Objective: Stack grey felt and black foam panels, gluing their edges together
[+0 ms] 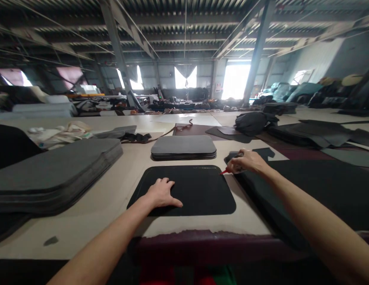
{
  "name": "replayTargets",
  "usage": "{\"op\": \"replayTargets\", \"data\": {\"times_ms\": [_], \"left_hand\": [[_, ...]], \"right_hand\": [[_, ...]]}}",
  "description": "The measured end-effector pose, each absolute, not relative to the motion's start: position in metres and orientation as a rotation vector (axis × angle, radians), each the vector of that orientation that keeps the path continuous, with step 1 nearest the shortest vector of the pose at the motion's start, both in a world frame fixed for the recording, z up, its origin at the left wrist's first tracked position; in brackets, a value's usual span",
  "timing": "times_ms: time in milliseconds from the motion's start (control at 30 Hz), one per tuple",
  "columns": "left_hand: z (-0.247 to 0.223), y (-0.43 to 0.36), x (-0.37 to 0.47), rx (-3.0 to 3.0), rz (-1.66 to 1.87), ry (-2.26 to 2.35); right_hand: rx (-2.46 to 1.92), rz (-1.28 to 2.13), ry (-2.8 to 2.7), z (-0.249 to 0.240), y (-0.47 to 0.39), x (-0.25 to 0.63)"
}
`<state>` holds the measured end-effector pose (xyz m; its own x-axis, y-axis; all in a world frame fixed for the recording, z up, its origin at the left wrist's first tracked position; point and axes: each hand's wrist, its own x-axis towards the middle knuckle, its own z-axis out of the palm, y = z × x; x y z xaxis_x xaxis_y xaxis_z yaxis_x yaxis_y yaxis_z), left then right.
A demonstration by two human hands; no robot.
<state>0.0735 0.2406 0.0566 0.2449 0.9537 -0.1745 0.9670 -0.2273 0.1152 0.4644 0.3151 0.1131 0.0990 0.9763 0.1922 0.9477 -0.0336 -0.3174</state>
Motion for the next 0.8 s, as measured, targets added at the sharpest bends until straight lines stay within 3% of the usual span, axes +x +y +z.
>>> {"op": "replayTargets", "data": {"times_ms": [800], "left_hand": [[0.063, 0.246, 0.078, 2.363, -0.206, 1.819]], "right_hand": [[-1.836, 0.646, -1.603, 0.093, 0.154, 0.497]]}}
